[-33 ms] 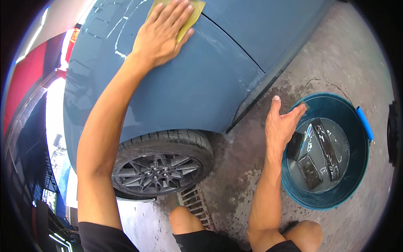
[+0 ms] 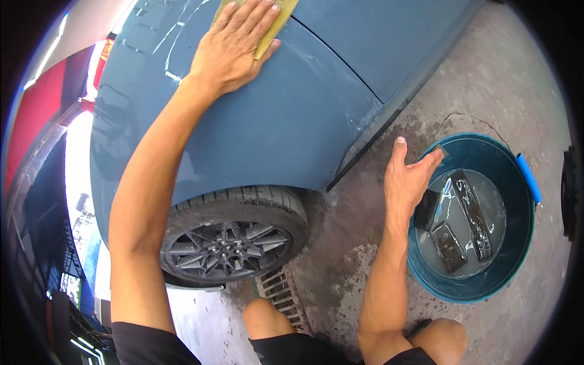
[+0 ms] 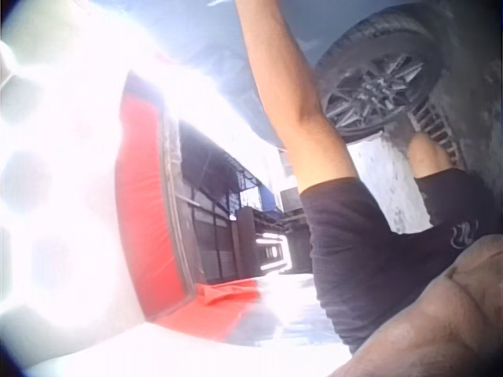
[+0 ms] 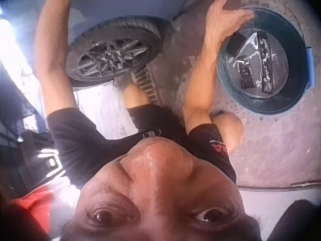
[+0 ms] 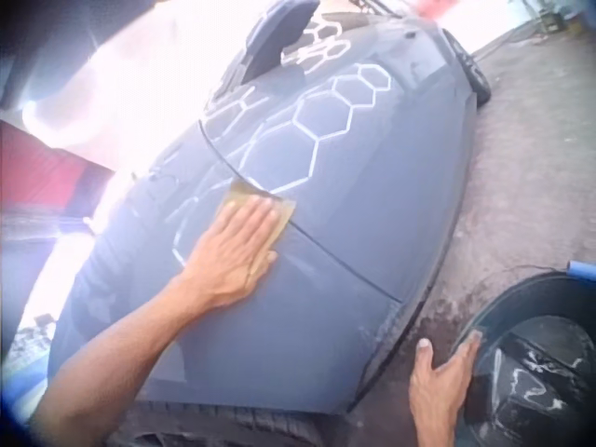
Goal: The person sands the front fender of a gray car using a yellow sanding block. They repeatedly dip the block into a bucket of water and continue sanding the curved surface near the wheel arch.
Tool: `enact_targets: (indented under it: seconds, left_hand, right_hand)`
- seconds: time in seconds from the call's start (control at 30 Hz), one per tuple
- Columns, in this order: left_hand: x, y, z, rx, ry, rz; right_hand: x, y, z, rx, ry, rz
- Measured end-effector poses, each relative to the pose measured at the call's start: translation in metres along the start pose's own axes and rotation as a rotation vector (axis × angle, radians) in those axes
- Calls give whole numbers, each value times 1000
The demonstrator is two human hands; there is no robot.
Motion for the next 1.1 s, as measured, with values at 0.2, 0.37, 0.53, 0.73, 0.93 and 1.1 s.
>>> enact_targets:
  seconds: [0.2,0.37,0.53,0.73,0.93,1.1]
  left_hand:
    - [17,-1,-76,-64,-62,-50]
    - [13,3,20,87,-5,-15]
    - [26,2,-73,-21,-84,-30]
    - [16,8,29,160,-39,-12]
    - [38,15,-127,-141,-118,-93]
    - [41,17,-60,-23,-100,-96]
  right_hand:
    - [4,-10,12,35,-5,-46]
    - [2,-6,6,16,7,15]
    - [4,-12,15,44,-32,9]
    - [-4,0,0,13,-15,-5]
    - [-3,-14,10,47,-36,-29]
    - [0,-6,10,58,-54,-36]
Point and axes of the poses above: each hand's wrist, its own z-axis towards the middle knuckle, its own y-axis out of the palm, x = y × z, the point moved 9 cm from there along z, towards the middle knuckle, and after that the axes turned 14 degrees about -z, right-handed, at the moved point
